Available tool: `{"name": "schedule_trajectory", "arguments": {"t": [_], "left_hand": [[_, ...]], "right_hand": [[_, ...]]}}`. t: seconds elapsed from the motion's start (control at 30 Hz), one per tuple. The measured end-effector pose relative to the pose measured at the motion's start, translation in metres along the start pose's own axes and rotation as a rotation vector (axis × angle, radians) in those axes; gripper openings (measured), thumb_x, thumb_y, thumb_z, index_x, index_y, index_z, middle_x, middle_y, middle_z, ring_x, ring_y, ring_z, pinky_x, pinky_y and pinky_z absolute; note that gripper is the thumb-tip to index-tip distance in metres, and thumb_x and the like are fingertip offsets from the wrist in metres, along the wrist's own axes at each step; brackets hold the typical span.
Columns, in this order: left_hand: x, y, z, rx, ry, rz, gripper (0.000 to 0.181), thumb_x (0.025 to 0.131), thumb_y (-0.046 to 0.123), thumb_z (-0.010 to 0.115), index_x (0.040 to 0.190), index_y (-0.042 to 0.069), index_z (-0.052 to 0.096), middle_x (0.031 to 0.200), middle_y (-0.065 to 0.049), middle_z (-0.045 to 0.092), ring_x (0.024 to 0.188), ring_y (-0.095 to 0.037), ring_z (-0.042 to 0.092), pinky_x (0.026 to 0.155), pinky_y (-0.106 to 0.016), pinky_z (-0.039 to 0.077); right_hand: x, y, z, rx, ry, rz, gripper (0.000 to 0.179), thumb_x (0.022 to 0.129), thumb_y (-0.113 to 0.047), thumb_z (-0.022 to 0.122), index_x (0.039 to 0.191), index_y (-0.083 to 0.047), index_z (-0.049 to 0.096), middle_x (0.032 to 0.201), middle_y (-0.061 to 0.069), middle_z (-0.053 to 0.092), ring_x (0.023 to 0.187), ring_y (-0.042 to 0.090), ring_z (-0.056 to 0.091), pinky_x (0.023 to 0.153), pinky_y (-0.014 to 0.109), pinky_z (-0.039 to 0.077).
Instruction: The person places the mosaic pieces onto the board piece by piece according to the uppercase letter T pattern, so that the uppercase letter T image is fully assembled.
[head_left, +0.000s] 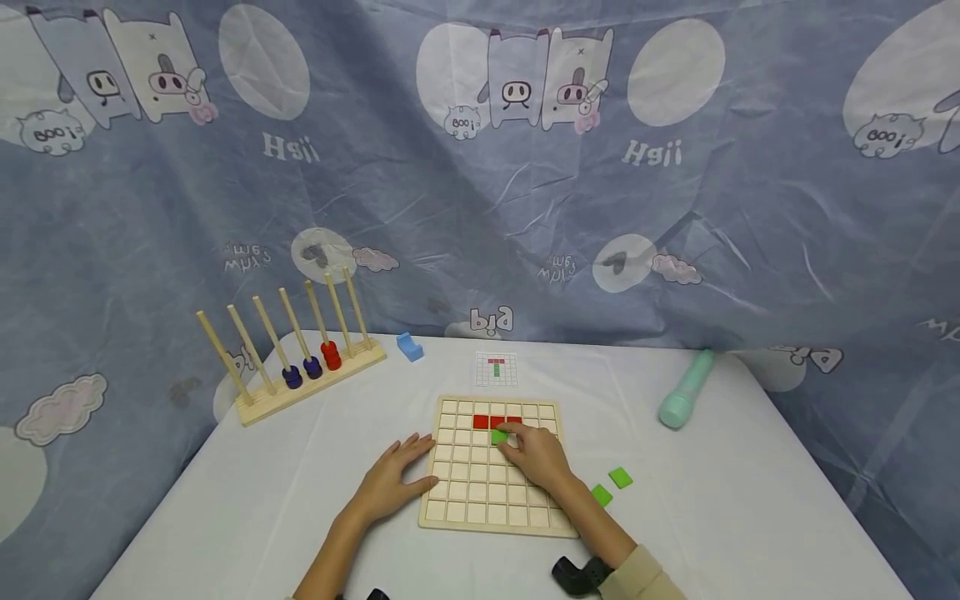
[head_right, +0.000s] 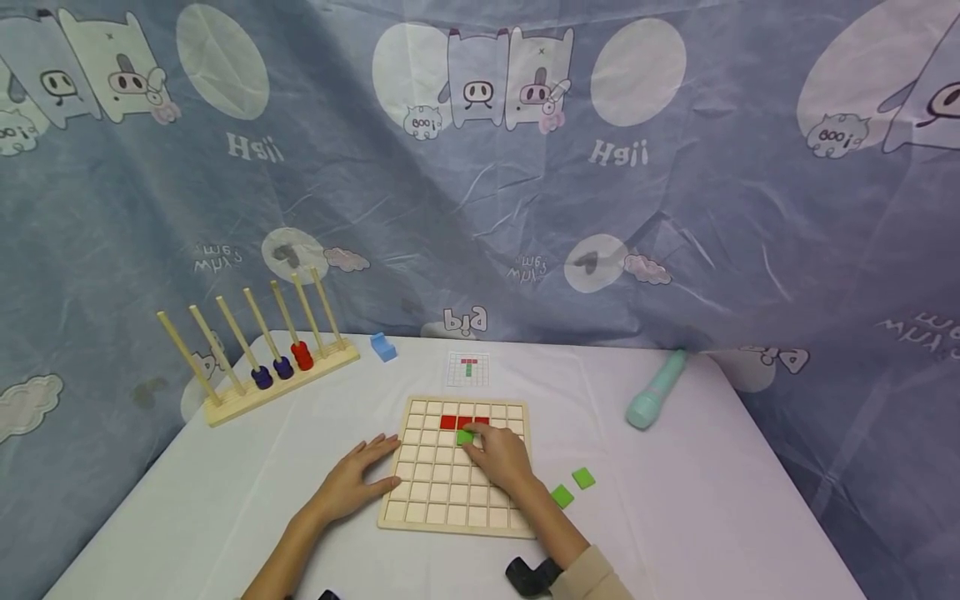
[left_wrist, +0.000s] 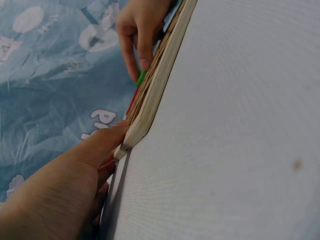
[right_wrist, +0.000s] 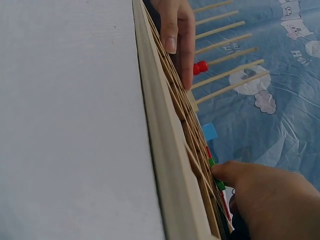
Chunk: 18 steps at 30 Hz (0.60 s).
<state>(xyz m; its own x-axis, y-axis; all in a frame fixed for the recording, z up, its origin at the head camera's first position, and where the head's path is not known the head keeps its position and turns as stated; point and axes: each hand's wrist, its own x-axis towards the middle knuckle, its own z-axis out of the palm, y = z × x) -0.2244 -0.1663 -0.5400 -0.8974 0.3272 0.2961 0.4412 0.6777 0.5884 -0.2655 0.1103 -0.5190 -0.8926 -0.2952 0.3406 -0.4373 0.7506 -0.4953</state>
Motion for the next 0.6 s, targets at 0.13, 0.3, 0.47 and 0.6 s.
{"name": "schedule_trajectory", "arguments": {"t": [0.13, 0.3, 0.47, 0.6], "left_hand": [[0.0004, -0.0010, 0.0004, 0.004, -0.002, -0.005, 0.065, 0.080, 0.047, 0.067, 0.132, 0.012, 0.052, 0.137, 0.000, 0.048, 0.130, -0.023, 0.036, 0.111, -0.043, 0.020], [0.0001, -0.0009, -0.0001, 0.000, -0.004, -0.007, 0.065, 0.080, 0.048, 0.067, 0.132, 0.011, 0.052, 0.136, -0.001, 0.048, 0.131, -0.022, 0.036, 0.111, -0.043, 0.019], [0.0001, 0.0000, -0.0011, -0.003, -0.007, -0.004, 0.065, 0.080, 0.047, 0.067, 0.132, 0.011, 0.052, 0.137, -0.001, 0.047, 0.131, -0.022, 0.036, 0.111, -0.043, 0.019], [0.0005, 0.0002, -0.0010, -0.003, -0.010, -0.010, 0.065, 0.080, 0.048, 0.067, 0.132, 0.012, 0.052, 0.137, 0.000, 0.047, 0.131, -0.022, 0.035, 0.111, -0.042, 0.018]], "right_hand": [[-0.0002, 0.0003, 0.0008, -0.005, 0.007, -0.008, 0.029, 0.083, -0.031, 0.069, 0.107, -0.016, 0.069, 0.044, -0.012, 0.034, 0.039, 0.001, 0.025, 0.035, 0.018, 0.021], [-0.0002, 0.0011, 0.0028, -0.009, 0.008, -0.004, 0.029, 0.082, -0.032, 0.070, 0.107, -0.017, 0.069, 0.044, -0.012, 0.034, 0.039, 0.002, 0.026, 0.035, 0.018, 0.021], [0.0005, 0.0011, 0.0023, -0.009, 0.007, 0.000, 0.031, 0.082, -0.032, 0.070, 0.108, -0.016, 0.069, 0.044, -0.012, 0.034, 0.039, 0.002, 0.026, 0.036, 0.018, 0.022], [0.0001, 0.0011, 0.0018, -0.006, 0.006, 0.000, 0.031, 0.082, -0.032, 0.070, 0.109, -0.016, 0.069, 0.045, -0.011, 0.034, 0.040, 0.002, 0.027, 0.036, 0.018, 0.023]]}}
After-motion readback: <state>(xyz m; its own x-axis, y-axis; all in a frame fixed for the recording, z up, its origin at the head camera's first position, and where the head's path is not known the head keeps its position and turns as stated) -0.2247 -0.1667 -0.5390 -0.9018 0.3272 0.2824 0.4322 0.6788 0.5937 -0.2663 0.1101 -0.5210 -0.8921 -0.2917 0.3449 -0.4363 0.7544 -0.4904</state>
